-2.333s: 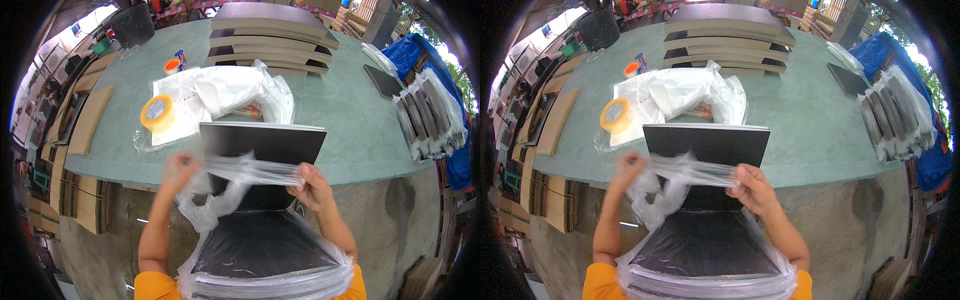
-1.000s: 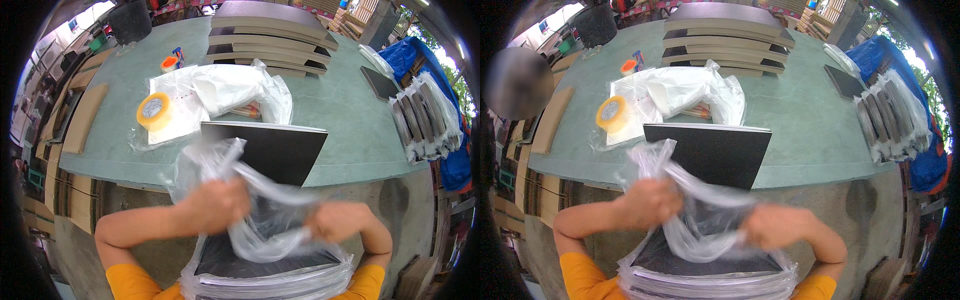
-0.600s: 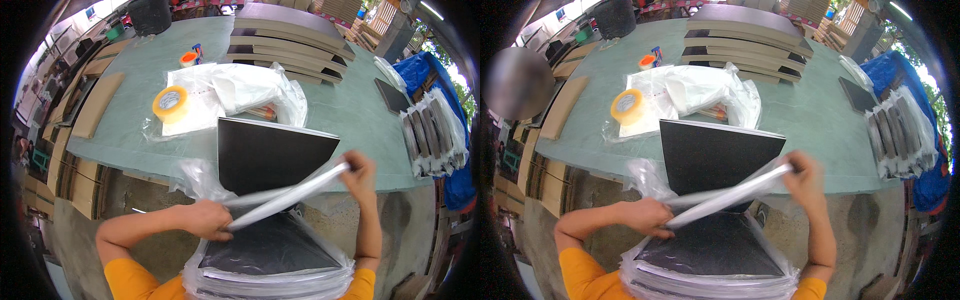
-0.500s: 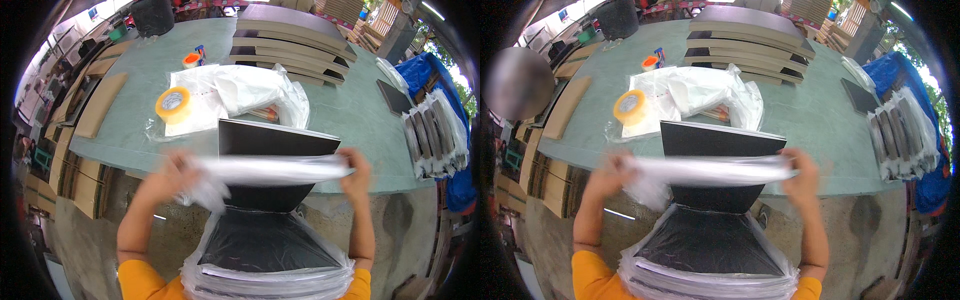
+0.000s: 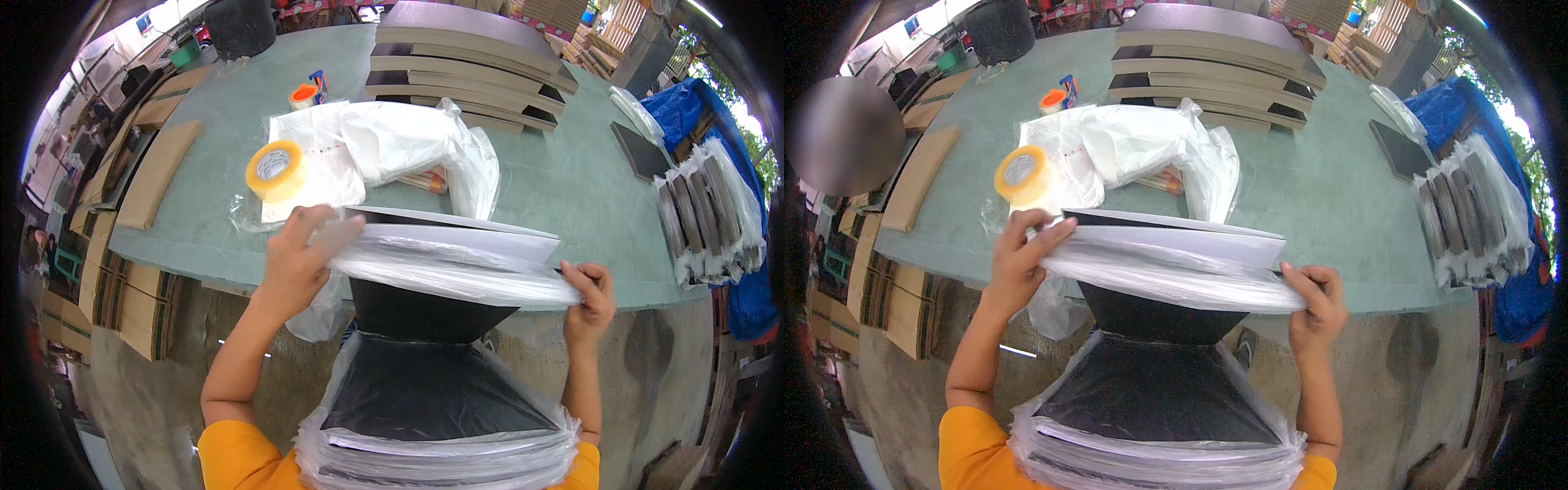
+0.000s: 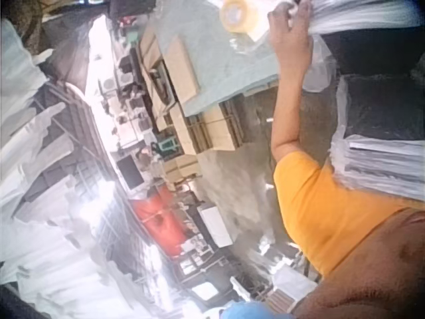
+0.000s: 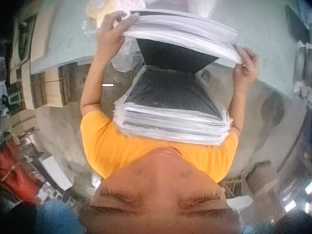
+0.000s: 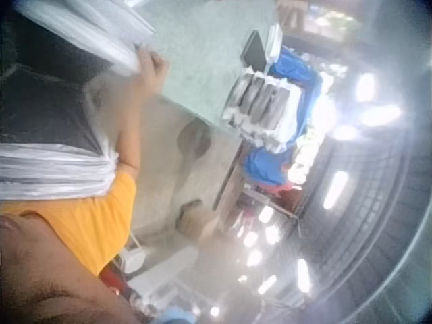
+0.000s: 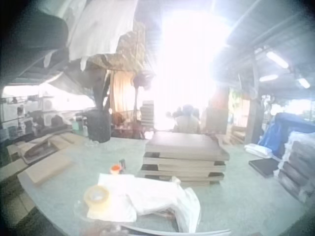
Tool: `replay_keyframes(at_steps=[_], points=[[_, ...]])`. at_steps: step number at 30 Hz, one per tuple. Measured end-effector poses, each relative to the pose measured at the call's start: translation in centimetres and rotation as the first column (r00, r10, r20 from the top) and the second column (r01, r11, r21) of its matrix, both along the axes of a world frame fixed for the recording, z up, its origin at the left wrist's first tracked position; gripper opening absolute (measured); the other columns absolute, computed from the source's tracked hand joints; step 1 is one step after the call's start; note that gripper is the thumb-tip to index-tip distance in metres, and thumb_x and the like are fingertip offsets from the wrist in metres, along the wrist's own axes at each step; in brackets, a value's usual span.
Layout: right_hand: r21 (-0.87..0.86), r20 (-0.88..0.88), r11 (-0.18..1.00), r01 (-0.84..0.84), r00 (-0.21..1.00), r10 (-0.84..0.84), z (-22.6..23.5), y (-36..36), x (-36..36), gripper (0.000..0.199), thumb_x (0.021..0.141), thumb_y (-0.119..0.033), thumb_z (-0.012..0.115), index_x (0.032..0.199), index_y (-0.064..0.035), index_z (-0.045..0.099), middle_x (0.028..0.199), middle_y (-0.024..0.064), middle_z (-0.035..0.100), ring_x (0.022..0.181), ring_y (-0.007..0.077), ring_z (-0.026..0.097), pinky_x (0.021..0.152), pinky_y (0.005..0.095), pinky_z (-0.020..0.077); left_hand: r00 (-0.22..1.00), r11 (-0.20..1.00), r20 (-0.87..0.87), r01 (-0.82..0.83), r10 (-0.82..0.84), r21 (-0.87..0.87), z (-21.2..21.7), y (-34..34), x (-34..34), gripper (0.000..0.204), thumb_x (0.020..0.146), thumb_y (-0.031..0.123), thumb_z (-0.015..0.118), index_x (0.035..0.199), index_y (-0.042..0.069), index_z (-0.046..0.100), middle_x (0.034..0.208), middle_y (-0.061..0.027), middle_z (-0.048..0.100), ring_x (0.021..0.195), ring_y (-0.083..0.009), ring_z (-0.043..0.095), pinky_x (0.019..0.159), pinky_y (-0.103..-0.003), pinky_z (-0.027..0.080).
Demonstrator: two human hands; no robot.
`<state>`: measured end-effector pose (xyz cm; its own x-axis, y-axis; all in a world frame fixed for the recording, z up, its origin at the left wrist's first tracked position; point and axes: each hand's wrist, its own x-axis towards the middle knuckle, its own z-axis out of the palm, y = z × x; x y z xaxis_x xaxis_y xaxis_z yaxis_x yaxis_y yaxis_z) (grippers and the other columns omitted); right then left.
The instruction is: The person wraps individual black panels in plastic bags, adds a white protective sheet, and stacks them.
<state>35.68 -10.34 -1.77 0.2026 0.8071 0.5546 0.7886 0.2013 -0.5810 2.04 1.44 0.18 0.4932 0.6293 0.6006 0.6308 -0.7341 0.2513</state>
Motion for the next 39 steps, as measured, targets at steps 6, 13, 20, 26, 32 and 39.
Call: replay_keyframes(at_steps=[6, 13, 20, 26, 32, 39], points=[[0.066, -0.54, 0.939, -0.338, 0.779, 0.319, 0.7, -1.5, 1.9, 0.018, 0.058, 0.007, 0.059, 0.075, -0.0006, 0.061, 0.074, 0.0075, 0.057, 0.066, 0.0138, 0.055, 0.058, 0.0235, 0.0421, 0.997, 0.998, 0.021, 0.069, -0.069, -0.012, 1.7, -1.6, -0.1, 0.044, 0.053, -0.011, 0.056, 0.09, 0.011, 0.064, 0.079, -0.0044, 0.053, 0.071, -0.0196, 0.052, 0.055, -0.027, 0.04], [-0.271, -0.929, 0.542, -0.795, 0.364, 0.069, -4.9, -2.1, 2.8, 0.03, 0.057, -0.014, 0.068, 0.079, 0.0002, 0.054, 0.067, 0.0045, 0.056, 0.058, 0.0094, 0.052, 0.047, 0.0188, 0.039, 0.749, -0.242, 0.662, 0.646, 0.016, -0.724, -5.8, -1.1, -6.4, 0.023, 0.06, 0.004, 0.069, 0.079, -0.002, 0.058, 0.064, -0.0027, 0.053, 0.048, -0.0107, 0.048, 0.047, -0.022, 0.041], [-0.944, -0.254, 0.326, -0.044, 0.727, -0.638, -35.9, -5.3, 0.5, 0.033, 0.072, -0.02, 0.054, 0.097, 0.0015, 0.053, 0.098, 0.0189, 0.055, 0.091, 0.0263, 0.053, 0.077, 0.0334, 0.0422, 0.906, -0.471, 0.08, 0.29, 0.416, -0.833, -26.9, -5.1, -5.4, 0.032, 0.067, 0.021, 0.066, 0.091, 0.002, 0.055, 0.076, -0.0015, 0.055, 0.072, -0.0111, 0.051, 0.059, -0.025, 0.041], [-0.823, -0.283, 0.529, -0.208, 0.957, -0.065, -13.7, -2.0, 2.8, 0.035, 0.081, -0.029, 0.05, 0.093, 0.0025, 0.058, 0.092, 0.0205, 0.058, 0.088, 0.0297, 0.055, 0.078, 0.0374, 0.0408, 0.969, 0.29, -0.213, -0.17, -0.123, -0.942, -13.0, -1.7, -4.7, 0.03, 0.073, 0.021, 0.063, 0.092, 0.0, 0.057, 0.082, -0.0137, 0.059, 0.075, -0.0174, 0.055, 0.066, -0.027, 0.043], [-0.044, -0.83, -0.449, -0.892, -0.217, 0.513, -4.7, -0.9, -3.3, 0.048, 0.084, -0.035, 0.049, 0.117, -0.0014, 0.046, 0.127, 0.0186, 0.036, 0.121, 0.0291, 0.03, 0.1, 0.0381, 0.0218, 0.297, -0.433, 0.589, 0.451, -0.752, -0.78, -1.2, -5.7, 1.6, 0.033, 0.083, 0.022, 0.054, 0.11, 0.003, 0.051, 0.086, -0.0111, 0.054, 0.079, -0.0176, 0.051, 0.068, -0.027, 0.04], [-0.76, -0.602, -0.084, -0.644, 0.651, 0.463, -20.7, -1.4, -3.2, 0.063, 0.084, -0.052, 0.038, 0.128, -0.0067, 0.034, 0.131, 0.021, 0.03, 0.124, 0.0295, 0.025, 0.101, 0.0361, 0.0198, 0.85, 0.325, -0.114, 0.07, -0.514, -0.943, -24.0, -5.5, 2.0, 0.029, 0.079, 0.026, 0.052, 0.099, 0.006, 0.055, 0.093, -0.0155, 0.058, 0.087, -0.0288, 0.055, 0.076, -0.036, 0.042]])
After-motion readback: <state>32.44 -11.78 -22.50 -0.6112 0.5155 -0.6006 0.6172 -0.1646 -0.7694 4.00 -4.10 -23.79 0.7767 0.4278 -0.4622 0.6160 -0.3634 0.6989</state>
